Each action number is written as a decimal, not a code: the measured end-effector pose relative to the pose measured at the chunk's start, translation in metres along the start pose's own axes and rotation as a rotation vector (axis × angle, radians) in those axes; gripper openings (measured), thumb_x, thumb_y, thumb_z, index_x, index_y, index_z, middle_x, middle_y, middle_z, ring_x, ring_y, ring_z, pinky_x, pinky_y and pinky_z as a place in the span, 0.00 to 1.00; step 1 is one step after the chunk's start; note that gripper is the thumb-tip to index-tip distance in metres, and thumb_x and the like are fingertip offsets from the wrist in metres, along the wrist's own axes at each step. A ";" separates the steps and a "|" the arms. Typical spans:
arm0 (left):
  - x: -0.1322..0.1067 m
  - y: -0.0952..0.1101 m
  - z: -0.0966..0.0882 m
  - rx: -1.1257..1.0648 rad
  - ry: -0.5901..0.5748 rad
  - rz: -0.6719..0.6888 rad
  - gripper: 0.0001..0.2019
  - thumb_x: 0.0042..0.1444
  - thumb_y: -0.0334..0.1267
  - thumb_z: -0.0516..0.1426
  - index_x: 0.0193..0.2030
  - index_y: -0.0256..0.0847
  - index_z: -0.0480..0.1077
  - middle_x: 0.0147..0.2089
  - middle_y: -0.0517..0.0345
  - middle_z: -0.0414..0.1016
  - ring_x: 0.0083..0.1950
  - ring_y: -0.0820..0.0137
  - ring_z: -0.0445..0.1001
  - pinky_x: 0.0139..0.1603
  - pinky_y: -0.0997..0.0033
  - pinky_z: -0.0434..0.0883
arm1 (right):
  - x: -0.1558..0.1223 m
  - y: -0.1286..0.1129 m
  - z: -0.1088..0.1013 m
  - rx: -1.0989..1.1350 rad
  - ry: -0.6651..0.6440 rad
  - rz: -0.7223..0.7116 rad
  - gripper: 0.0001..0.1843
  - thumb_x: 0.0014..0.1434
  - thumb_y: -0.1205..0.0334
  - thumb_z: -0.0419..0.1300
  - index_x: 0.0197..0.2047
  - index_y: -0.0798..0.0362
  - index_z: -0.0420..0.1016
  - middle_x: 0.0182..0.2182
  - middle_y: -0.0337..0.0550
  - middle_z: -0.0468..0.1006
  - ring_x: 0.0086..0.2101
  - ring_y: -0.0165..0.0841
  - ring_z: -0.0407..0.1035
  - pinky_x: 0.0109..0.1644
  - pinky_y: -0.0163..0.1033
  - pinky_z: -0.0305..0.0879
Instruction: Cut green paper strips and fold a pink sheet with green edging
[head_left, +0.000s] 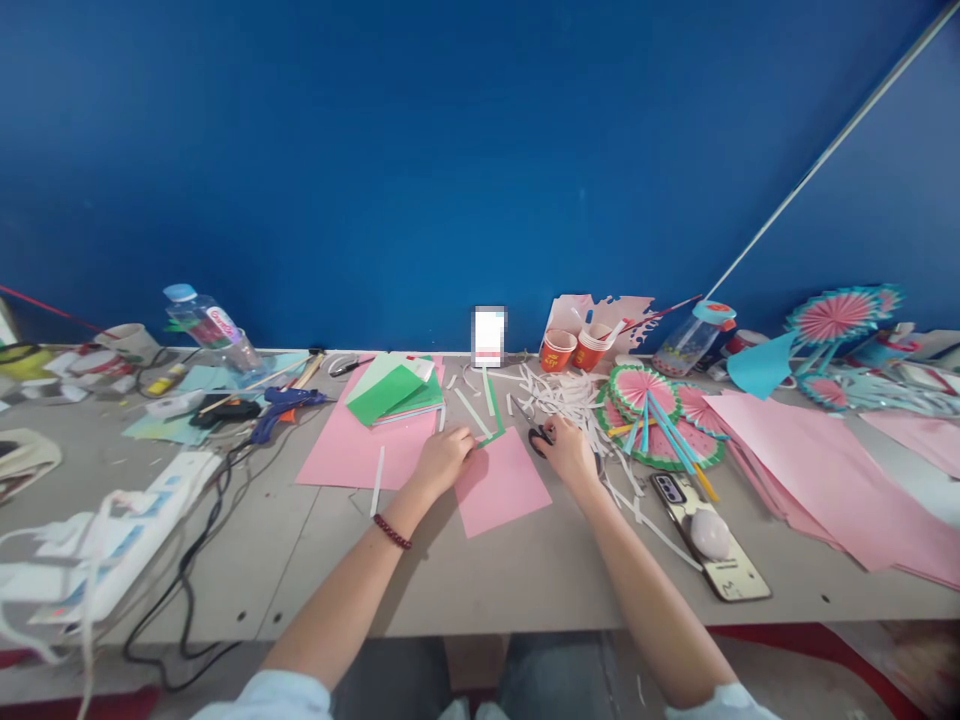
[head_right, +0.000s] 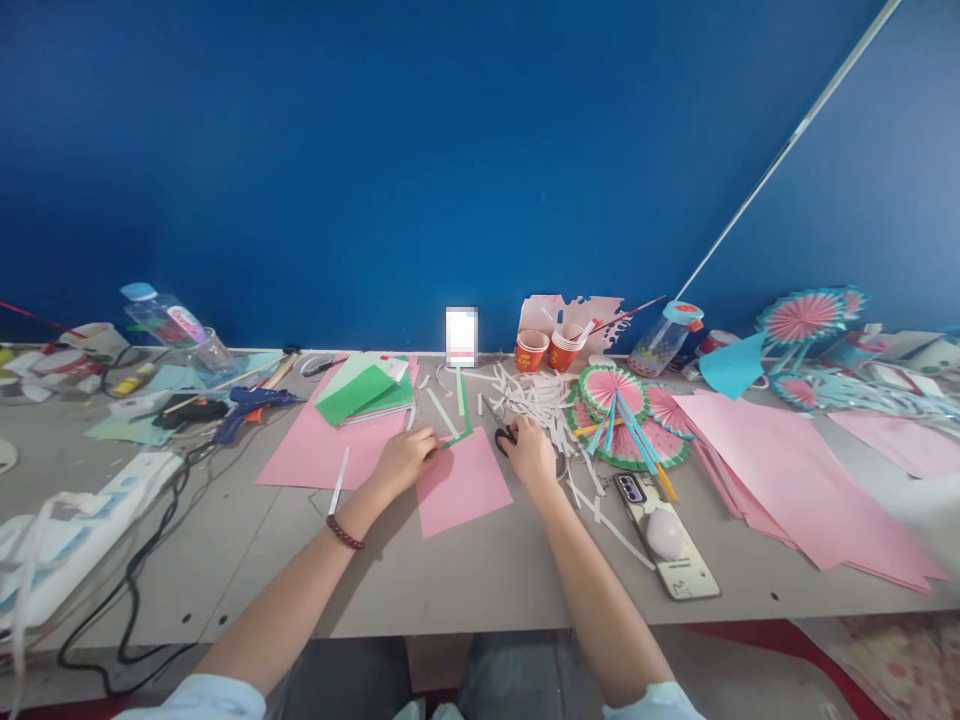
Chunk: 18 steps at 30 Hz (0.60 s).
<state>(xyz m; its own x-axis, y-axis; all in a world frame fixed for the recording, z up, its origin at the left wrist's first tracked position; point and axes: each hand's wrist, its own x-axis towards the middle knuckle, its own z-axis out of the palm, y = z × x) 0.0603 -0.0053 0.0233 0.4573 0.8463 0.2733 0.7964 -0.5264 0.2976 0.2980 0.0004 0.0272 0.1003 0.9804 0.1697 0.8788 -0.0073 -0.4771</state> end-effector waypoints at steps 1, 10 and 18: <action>0.000 0.000 0.000 0.000 0.002 0.000 0.08 0.57 0.29 0.53 0.30 0.41 0.72 0.32 0.55 0.68 0.36 0.66 0.69 0.35 0.70 0.63 | 0.000 -0.001 0.000 0.002 0.000 -0.006 0.07 0.51 0.62 0.61 0.35 0.52 0.69 0.32 0.41 0.71 0.32 0.33 0.64 0.31 0.33 0.51; 0.002 -0.008 0.009 -0.236 0.039 -0.044 0.06 0.58 0.37 0.56 0.37 0.42 0.74 0.37 0.55 0.70 0.38 0.68 0.71 0.37 0.70 0.66 | -0.003 -0.001 0.001 0.078 -0.045 -0.092 0.05 0.53 0.64 0.59 0.36 0.52 0.71 0.35 0.42 0.73 0.35 0.32 0.67 0.36 0.34 0.57; 0.005 -0.017 0.019 -0.453 0.088 -0.100 0.07 0.55 0.29 0.55 0.34 0.41 0.74 0.36 0.56 0.69 0.38 0.69 0.71 0.39 0.70 0.68 | -0.014 -0.027 0.002 0.163 -0.021 -0.239 0.07 0.57 0.64 0.54 0.35 0.51 0.74 0.37 0.44 0.73 0.36 0.34 0.68 0.39 0.36 0.61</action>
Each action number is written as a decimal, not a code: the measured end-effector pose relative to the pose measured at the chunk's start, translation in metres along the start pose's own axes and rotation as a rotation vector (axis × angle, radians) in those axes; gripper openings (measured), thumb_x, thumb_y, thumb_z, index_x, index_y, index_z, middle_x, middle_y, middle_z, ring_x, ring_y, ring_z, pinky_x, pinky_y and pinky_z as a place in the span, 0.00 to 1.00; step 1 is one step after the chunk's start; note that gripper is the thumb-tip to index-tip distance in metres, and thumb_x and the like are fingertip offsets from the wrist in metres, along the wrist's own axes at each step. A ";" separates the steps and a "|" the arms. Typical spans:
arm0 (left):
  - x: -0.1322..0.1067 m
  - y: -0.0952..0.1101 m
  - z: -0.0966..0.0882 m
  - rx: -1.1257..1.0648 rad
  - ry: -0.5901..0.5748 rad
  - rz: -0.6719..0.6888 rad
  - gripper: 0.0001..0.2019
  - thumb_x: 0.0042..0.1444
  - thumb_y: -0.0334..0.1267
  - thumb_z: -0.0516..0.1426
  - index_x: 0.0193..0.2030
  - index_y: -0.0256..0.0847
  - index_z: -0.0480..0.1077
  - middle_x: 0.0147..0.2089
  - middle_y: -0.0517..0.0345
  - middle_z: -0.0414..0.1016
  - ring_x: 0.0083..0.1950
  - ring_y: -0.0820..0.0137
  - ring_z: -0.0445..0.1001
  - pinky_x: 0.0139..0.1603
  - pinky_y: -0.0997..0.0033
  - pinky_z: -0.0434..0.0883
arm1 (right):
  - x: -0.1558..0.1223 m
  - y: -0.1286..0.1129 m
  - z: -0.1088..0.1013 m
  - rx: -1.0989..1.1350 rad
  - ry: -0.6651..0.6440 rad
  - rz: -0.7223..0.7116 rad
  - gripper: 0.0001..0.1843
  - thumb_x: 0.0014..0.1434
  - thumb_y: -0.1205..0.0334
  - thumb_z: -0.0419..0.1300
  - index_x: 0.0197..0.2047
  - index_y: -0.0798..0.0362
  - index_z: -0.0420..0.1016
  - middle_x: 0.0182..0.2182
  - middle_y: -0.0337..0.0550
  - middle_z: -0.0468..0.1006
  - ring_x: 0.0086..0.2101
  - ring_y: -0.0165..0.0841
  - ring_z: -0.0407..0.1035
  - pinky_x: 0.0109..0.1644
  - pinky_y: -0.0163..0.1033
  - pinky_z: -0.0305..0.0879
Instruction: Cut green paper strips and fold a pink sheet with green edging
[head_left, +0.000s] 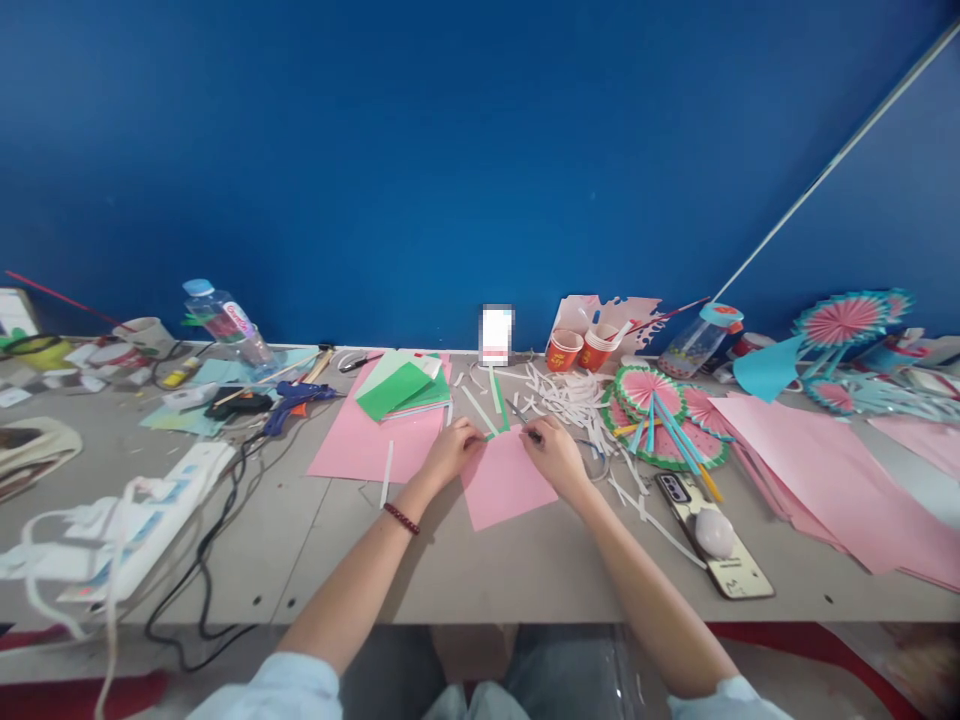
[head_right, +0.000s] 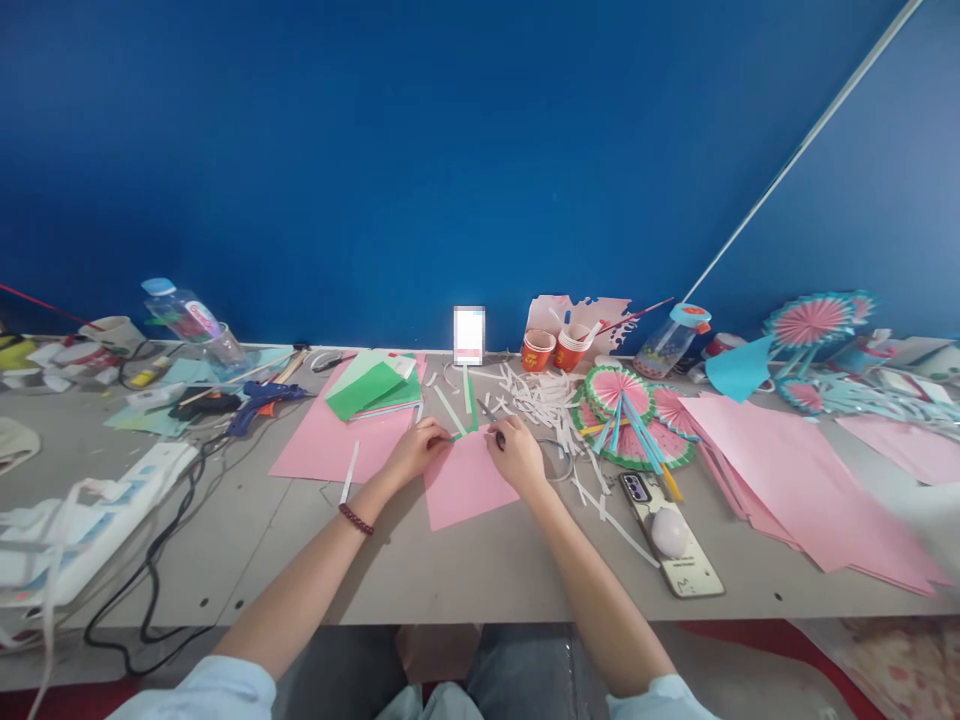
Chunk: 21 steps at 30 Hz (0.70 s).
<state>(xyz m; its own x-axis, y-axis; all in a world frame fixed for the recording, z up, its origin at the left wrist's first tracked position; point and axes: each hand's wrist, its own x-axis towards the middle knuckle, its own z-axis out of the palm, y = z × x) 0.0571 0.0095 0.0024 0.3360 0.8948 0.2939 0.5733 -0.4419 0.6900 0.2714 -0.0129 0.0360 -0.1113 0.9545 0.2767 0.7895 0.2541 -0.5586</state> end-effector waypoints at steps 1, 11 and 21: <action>0.000 0.000 0.000 0.000 0.006 0.003 0.08 0.55 0.27 0.54 0.34 0.41 0.74 0.36 0.57 0.69 0.38 0.69 0.71 0.39 0.70 0.68 | -0.001 -0.005 -0.001 0.022 -0.036 -0.045 0.07 0.57 0.65 0.54 0.36 0.52 0.74 0.37 0.44 0.74 0.36 0.34 0.68 0.41 0.37 0.62; 0.001 -0.002 0.004 0.036 0.042 0.009 0.10 0.55 0.26 0.53 0.35 0.40 0.74 0.37 0.55 0.71 0.39 0.68 0.71 0.42 0.68 0.68 | 0.025 -0.021 0.010 -0.176 -0.221 -0.284 0.15 0.59 0.73 0.53 0.45 0.52 0.74 0.43 0.47 0.75 0.45 0.37 0.67 0.48 0.39 0.60; 0.000 0.007 -0.001 0.221 0.067 0.012 0.09 0.56 0.28 0.54 0.36 0.41 0.75 0.39 0.54 0.72 0.41 0.66 0.71 0.41 0.68 0.68 | 0.045 -0.005 0.033 -0.056 -0.211 -0.317 0.10 0.58 0.71 0.55 0.35 0.51 0.78 0.36 0.43 0.78 0.41 0.35 0.69 0.44 0.36 0.62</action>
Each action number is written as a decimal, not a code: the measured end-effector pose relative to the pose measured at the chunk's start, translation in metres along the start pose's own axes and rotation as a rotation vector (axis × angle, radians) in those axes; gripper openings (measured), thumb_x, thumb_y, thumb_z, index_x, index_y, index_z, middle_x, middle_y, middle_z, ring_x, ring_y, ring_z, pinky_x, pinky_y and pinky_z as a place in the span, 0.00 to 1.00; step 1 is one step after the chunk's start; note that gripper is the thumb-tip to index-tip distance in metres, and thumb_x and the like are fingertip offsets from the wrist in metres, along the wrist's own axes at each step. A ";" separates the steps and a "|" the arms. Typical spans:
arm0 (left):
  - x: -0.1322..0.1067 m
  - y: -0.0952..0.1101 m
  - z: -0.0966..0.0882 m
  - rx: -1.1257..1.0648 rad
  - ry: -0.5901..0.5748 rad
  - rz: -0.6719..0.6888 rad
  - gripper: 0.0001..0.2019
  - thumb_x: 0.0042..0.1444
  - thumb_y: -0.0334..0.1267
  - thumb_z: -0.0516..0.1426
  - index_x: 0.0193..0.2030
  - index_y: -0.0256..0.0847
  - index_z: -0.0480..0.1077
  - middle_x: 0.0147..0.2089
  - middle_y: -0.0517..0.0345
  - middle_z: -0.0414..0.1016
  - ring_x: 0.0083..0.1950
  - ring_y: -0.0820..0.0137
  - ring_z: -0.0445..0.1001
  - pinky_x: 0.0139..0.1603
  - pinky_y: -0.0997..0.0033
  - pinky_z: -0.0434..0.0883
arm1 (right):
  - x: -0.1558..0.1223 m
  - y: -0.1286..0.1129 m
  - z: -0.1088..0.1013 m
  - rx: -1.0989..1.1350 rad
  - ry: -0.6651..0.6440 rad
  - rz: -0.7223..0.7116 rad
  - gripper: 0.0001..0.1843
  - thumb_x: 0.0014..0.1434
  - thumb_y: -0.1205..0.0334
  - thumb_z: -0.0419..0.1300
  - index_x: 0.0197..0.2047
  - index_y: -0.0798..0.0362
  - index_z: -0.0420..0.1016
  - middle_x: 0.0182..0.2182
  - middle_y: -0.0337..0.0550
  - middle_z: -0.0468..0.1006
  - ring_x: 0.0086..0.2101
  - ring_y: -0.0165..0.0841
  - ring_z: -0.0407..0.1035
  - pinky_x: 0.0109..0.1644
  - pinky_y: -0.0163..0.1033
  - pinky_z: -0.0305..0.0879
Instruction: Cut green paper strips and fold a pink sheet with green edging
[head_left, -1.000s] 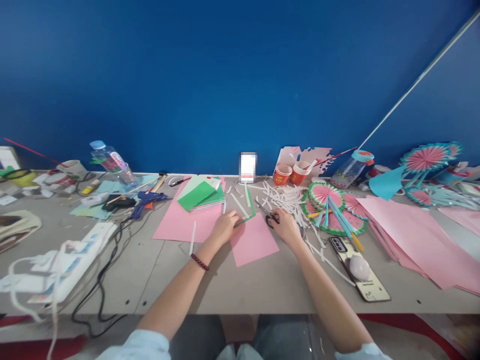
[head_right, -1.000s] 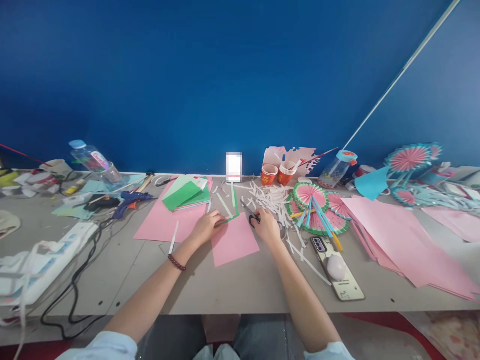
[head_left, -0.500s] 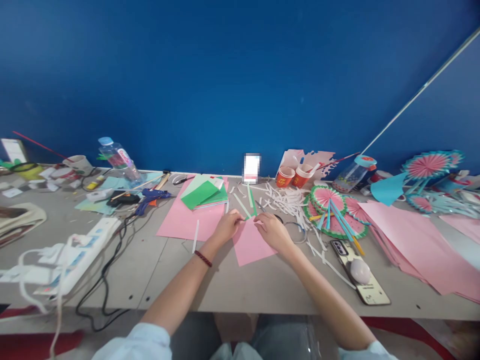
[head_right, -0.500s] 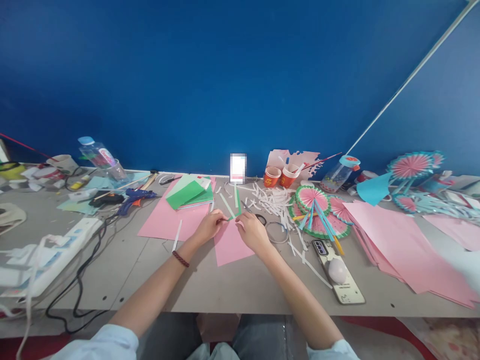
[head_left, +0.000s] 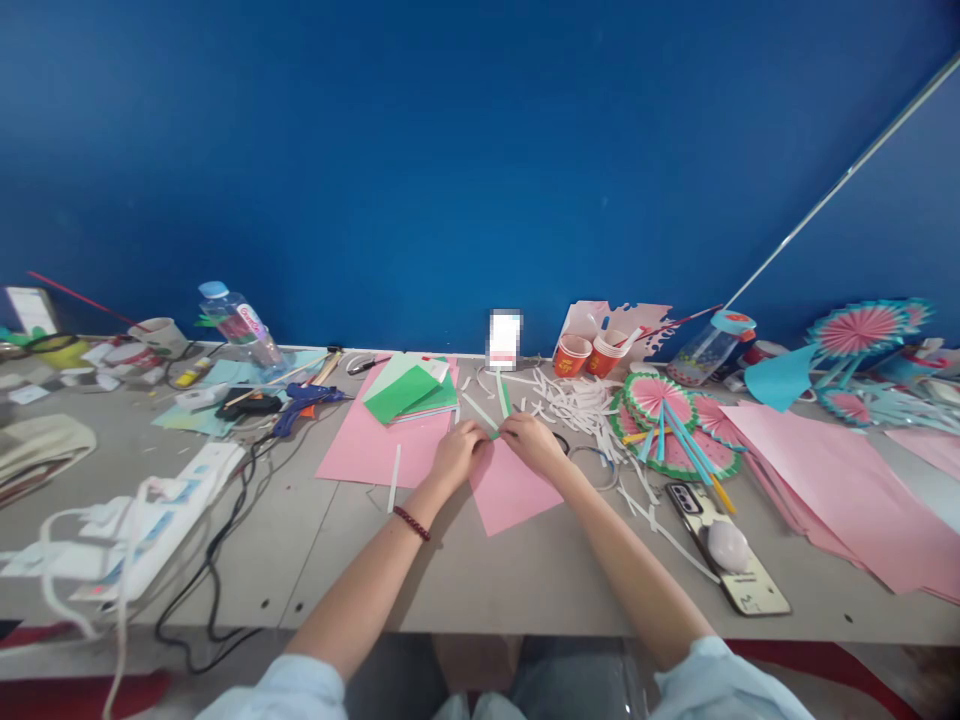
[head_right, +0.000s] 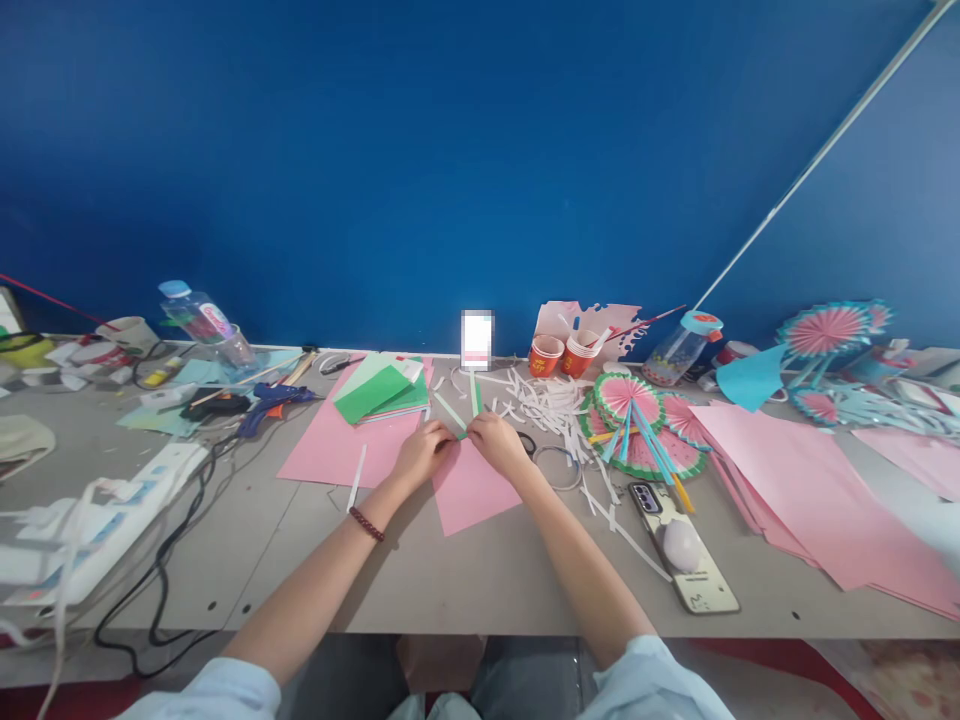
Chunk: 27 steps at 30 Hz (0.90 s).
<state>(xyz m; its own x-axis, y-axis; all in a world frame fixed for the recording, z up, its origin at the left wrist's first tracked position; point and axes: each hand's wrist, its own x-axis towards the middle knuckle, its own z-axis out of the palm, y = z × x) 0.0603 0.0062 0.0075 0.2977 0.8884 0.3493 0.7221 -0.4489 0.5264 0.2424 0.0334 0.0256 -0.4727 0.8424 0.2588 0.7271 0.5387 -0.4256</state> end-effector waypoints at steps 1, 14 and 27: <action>0.000 0.001 -0.001 0.034 0.012 0.011 0.08 0.56 0.28 0.54 0.35 0.41 0.75 0.39 0.54 0.72 0.42 0.66 0.70 0.42 0.67 0.68 | -0.001 0.000 0.000 0.019 0.021 0.008 0.11 0.57 0.70 0.55 0.36 0.51 0.78 0.36 0.43 0.78 0.41 0.35 0.69 0.44 0.36 0.62; 0.002 -0.001 -0.004 0.257 -0.041 0.179 0.10 0.58 0.28 0.53 0.40 0.41 0.74 0.42 0.51 0.72 0.45 0.63 0.68 0.47 0.63 0.67 | -0.001 0.019 0.002 0.660 0.259 0.437 0.13 0.48 0.57 0.58 0.36 0.54 0.76 0.27 0.39 0.77 0.26 0.30 0.69 0.31 0.35 0.64; 0.001 -0.005 -0.003 0.234 0.110 0.097 0.24 0.58 0.34 0.53 0.62 0.39 0.58 0.60 0.45 0.64 0.60 0.57 0.62 0.58 0.56 0.63 | -0.002 0.021 0.009 0.687 0.211 0.266 0.19 0.49 0.63 0.55 0.47 0.52 0.70 0.32 0.40 0.70 0.30 0.29 0.66 0.35 0.36 0.66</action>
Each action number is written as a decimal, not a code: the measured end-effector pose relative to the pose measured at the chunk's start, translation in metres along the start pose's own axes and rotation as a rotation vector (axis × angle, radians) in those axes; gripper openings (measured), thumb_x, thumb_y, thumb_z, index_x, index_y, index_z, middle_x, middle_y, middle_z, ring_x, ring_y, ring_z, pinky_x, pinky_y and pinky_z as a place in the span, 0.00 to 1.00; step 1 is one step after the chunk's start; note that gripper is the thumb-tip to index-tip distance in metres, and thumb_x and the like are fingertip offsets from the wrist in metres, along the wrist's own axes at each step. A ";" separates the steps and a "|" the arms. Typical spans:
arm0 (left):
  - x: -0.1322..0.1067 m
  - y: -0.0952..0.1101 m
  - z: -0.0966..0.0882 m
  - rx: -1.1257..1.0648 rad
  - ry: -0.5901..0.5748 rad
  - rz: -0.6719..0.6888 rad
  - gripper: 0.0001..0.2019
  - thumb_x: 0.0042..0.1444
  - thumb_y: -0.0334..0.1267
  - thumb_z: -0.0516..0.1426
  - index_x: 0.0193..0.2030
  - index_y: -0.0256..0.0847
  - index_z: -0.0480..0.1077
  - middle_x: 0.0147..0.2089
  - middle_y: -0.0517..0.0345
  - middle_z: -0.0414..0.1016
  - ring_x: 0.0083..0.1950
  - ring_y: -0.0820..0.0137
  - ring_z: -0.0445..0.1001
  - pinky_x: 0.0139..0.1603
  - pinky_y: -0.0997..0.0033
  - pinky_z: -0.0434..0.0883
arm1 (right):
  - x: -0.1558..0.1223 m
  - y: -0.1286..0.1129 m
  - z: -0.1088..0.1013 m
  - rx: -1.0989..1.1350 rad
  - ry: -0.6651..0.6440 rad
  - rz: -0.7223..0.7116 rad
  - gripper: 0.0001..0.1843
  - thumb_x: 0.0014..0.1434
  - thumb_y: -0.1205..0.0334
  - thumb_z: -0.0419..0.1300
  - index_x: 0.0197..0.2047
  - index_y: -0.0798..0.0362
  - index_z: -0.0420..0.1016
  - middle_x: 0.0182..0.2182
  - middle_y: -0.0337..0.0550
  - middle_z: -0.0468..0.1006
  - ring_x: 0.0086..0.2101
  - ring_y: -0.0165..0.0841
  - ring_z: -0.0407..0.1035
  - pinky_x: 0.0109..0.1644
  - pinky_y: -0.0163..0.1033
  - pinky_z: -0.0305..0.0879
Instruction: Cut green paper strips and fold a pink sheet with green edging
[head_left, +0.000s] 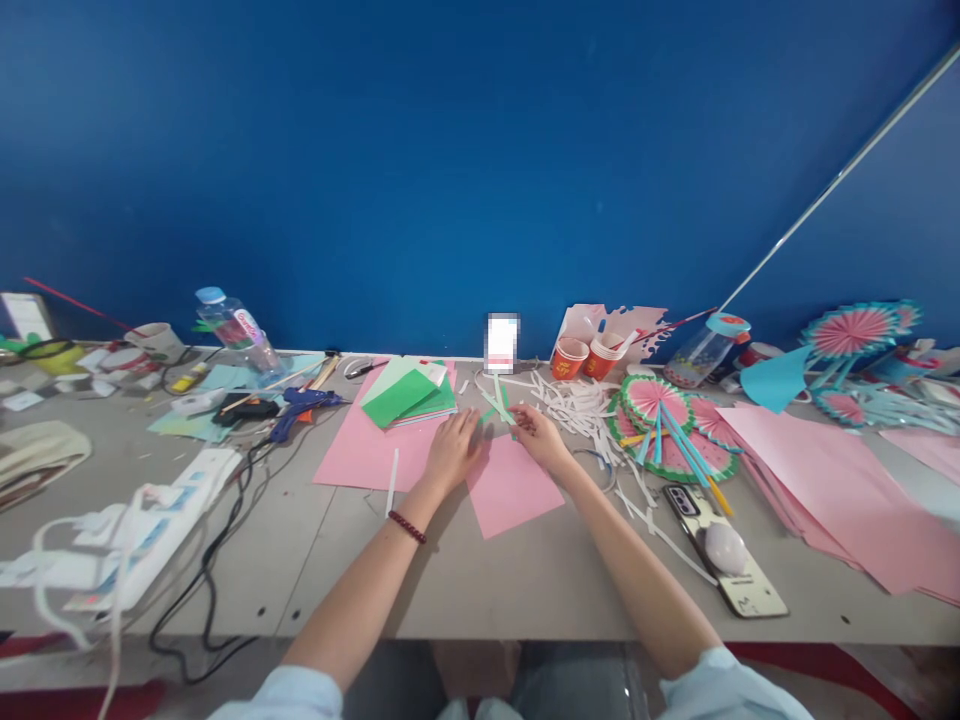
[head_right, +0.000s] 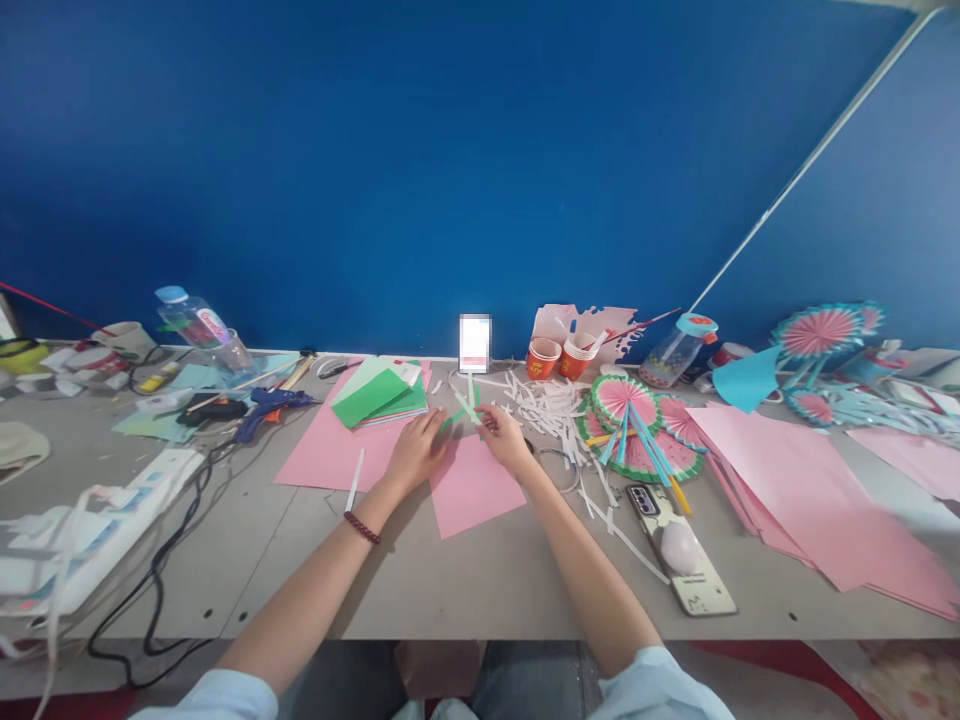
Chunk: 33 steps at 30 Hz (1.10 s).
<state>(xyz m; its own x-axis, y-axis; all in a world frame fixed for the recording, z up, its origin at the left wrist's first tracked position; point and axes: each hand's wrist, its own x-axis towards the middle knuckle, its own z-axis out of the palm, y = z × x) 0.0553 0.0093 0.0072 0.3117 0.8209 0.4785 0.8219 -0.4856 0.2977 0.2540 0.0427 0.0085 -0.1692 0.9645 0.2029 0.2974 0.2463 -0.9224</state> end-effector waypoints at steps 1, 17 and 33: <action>0.000 0.001 -0.001 -0.037 0.029 0.014 0.25 0.59 0.36 0.52 0.63 0.39 0.55 0.61 0.45 0.63 0.61 0.58 0.61 0.59 0.56 0.61 | -0.001 -0.003 -0.001 -0.044 -0.036 -0.037 0.21 0.51 0.64 0.54 0.50 0.51 0.69 0.33 0.40 0.70 0.31 0.29 0.66 0.36 0.36 0.66; 0.006 0.026 -0.025 -0.635 -0.157 -0.159 0.08 0.56 0.40 0.56 0.35 0.42 0.76 0.36 0.56 0.78 0.38 0.68 0.73 0.37 0.72 0.68 | -0.029 -0.068 -0.020 -0.353 -0.294 -0.114 0.24 0.54 0.70 0.53 0.54 0.48 0.66 0.33 0.38 0.77 0.31 0.30 0.68 0.38 0.35 0.62; 0.001 0.027 -0.013 -0.249 -0.246 0.163 0.06 0.57 0.32 0.53 0.37 0.41 0.71 0.41 0.54 0.76 0.48 0.65 0.72 0.51 0.65 0.67 | -0.033 -0.024 -0.021 -0.827 -0.282 -0.316 0.15 0.59 0.69 0.53 0.48 0.52 0.73 0.47 0.48 0.75 0.48 0.38 0.67 0.51 0.44 0.59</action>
<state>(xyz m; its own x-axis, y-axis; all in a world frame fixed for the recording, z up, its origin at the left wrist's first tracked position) 0.0714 -0.0070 0.0258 0.5589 0.7595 0.3329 0.6204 -0.6493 0.4398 0.2720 0.0071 0.0310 -0.5463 0.8089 0.2175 0.7557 0.5880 -0.2884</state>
